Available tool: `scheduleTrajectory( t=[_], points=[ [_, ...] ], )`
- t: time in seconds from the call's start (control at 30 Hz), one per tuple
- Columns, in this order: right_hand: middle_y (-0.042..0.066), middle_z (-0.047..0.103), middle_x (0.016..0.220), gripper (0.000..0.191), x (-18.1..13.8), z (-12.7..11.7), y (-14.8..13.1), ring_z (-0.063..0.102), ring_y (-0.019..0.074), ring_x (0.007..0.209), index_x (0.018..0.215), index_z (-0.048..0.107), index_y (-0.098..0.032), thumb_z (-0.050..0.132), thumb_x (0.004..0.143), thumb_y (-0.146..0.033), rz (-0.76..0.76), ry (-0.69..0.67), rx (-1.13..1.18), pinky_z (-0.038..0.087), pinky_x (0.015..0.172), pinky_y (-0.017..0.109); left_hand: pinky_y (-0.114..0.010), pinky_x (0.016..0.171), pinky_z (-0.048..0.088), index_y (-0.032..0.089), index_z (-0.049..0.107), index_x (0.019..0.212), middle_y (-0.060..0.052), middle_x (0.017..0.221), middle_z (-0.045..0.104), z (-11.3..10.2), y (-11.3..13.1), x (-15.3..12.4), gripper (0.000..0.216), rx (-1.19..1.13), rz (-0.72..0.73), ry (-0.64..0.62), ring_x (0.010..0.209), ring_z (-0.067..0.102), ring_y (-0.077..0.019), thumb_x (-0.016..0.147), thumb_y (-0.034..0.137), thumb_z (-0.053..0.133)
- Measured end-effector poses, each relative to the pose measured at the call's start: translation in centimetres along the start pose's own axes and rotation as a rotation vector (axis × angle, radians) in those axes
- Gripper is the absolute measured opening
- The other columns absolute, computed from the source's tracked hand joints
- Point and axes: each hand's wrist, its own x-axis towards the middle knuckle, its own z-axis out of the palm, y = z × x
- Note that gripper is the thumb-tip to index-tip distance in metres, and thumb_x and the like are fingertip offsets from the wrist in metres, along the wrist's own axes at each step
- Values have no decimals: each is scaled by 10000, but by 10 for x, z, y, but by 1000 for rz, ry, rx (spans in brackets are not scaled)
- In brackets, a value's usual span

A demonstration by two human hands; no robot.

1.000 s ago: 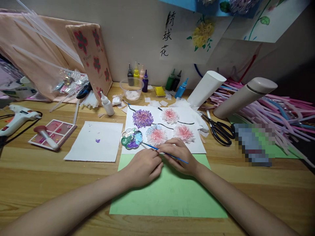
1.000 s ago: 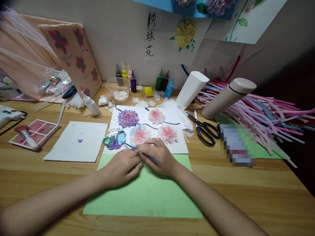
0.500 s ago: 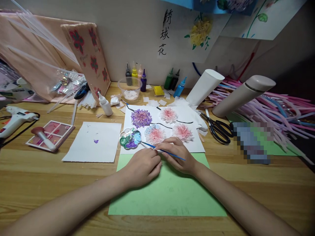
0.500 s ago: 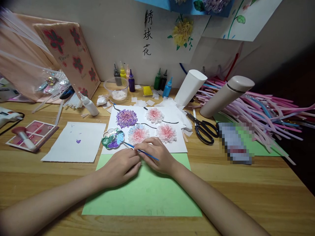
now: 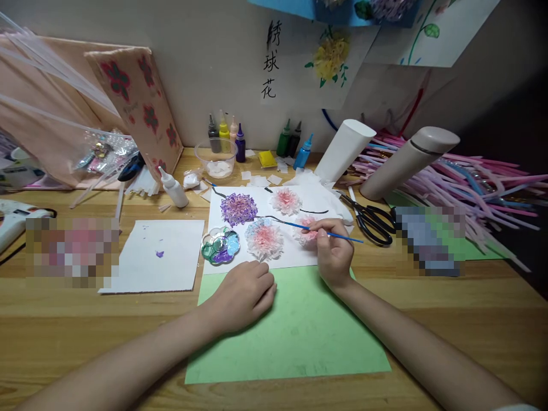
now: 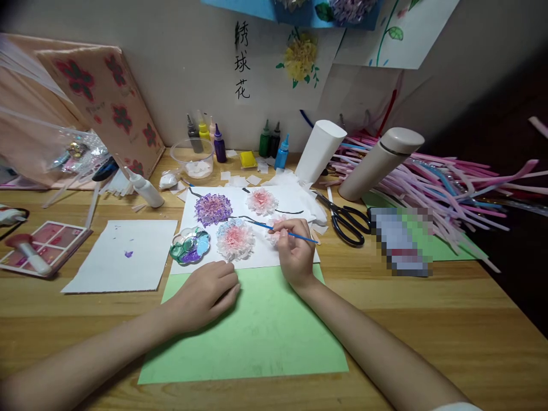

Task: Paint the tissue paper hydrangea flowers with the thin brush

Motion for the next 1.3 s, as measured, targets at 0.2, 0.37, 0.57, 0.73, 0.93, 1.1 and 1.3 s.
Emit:
scheduleTrajectory(
  t=[0.2, 0.37, 0.57, 0.73, 0.93, 1.1, 1.3],
  points=[
    [17, 615, 773, 169, 0, -1, -8, 564, 195, 806, 787, 594, -225, 448, 871, -203, -83, -55, -123, 454, 740, 354, -303, 625, 324, 183, 472, 696, -19, 732, 518, 0, 0, 1, 282, -3, -1, -1, 678, 453, -159, 948, 228, 354],
    [19, 612, 790, 159, 0, -1, -6, 575, 196, 813, 807, 590, -220, 446, 870, -197, -80, -13, -117, 459, 750, 364, -303, 623, 322, 182, 466, 693, -17, 729, 513, 0, 0, 1, 281, -8, -4, -4, 678, 451, -157, 948, 229, 357],
    [13, 619, 793, 155, -1, -1, -9, 561, 188, 826, 814, 586, -228, 455, 867, -165, -146, -77, -136, 455, 750, 345, -303, 628, 322, 183, 466, 700, -16, 738, 515, 0, 0, 0, 279, -14, -4, -5, 682, 451, -156, 951, 233, 353],
    [12, 613, 780, 158, -1, -1, -11, 552, 188, 816, 818, 578, -229, 452, 861, -145, -172, -30, -130, 455, 750, 346, -305, 622, 319, 183, 461, 692, -14, 731, 508, 0, -1, 0, 286, -11, -5, -5, 677, 444, -156, 952, 234, 352],
    [12, 626, 772, 168, 0, -2, -16, 550, 189, 798, 846, 569, -229, 461, 830, -102, -322, -111, -231, 453, 736, 352, -303, 616, 317, 182, 464, 691, -12, 729, 506, 0, 0, 1, 278, -16, -8, 3, 671, 441, -154, 946, 227, 365],
    [13, 620, 748, 181, 0, -1, -19, 537, 193, 780, 839, 563, -232, 461, 820, -84, -347, -84, -280, 454, 719, 351, -304, 614, 317, 182, 470, 690, -13, 726, 507, 0, 0, 1, 281, -10, -6, 3, 669, 442, -154, 947, 224, 363],
    [17, 629, 784, 197, -1, -1, -19, 533, 197, 824, 891, 564, -231, 469, 816, -76, -393, -174, -277, 464, 752, 352, -304, 619, 321, 182, 477, 693, -18, 731, 515, 0, 1, 1, 281, -11, -4, 7, 676, 451, -157, 946, 225, 363]
  ],
)
